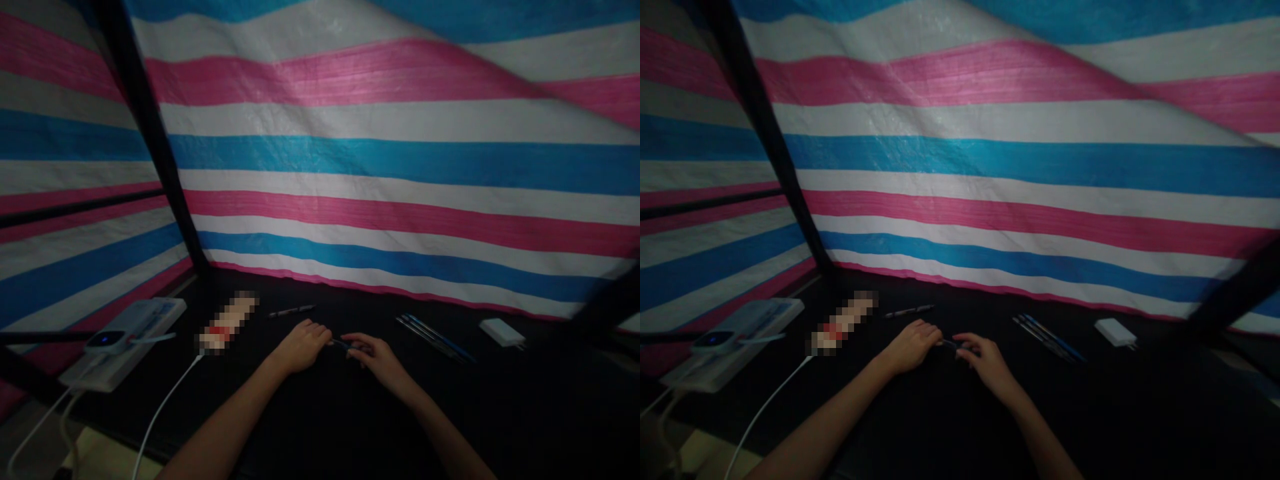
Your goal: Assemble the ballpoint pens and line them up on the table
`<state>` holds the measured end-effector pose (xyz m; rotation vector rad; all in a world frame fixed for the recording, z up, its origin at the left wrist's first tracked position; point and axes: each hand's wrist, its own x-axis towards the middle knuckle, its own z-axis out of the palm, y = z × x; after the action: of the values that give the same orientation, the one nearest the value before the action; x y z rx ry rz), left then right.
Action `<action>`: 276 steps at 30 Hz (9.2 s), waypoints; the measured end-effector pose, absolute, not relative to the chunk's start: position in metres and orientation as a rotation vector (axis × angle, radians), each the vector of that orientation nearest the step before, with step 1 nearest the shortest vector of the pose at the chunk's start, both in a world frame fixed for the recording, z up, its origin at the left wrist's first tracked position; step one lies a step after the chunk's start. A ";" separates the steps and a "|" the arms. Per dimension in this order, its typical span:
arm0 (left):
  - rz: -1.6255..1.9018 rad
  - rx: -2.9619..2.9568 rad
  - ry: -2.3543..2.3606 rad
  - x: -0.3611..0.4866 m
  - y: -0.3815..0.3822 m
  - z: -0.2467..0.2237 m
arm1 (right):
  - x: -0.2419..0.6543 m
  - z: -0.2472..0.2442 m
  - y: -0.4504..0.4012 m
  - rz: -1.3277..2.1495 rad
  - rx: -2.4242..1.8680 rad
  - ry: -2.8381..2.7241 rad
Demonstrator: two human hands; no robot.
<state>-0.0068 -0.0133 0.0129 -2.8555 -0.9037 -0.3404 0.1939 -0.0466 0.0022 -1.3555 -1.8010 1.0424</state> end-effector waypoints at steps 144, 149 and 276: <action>-0.931 -2.812 -0.989 -0.015 -0.008 0.009 | 0.183 0.018 -0.062 -0.205 -1.491 -2.156; -0.869 -2.833 -1.000 -0.015 -0.008 0.008 | 0.180 0.024 -0.066 -0.229 -1.433 -2.149; -0.268 -2.891 -1.051 -0.008 -0.012 0.008 | 0.187 0.008 -0.055 0.483 -1.506 -2.019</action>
<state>-0.0077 -0.0117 0.0083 -2.8915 -1.0508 -0.2684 0.1866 -0.0548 0.0085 -1.5064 -2.0190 0.4834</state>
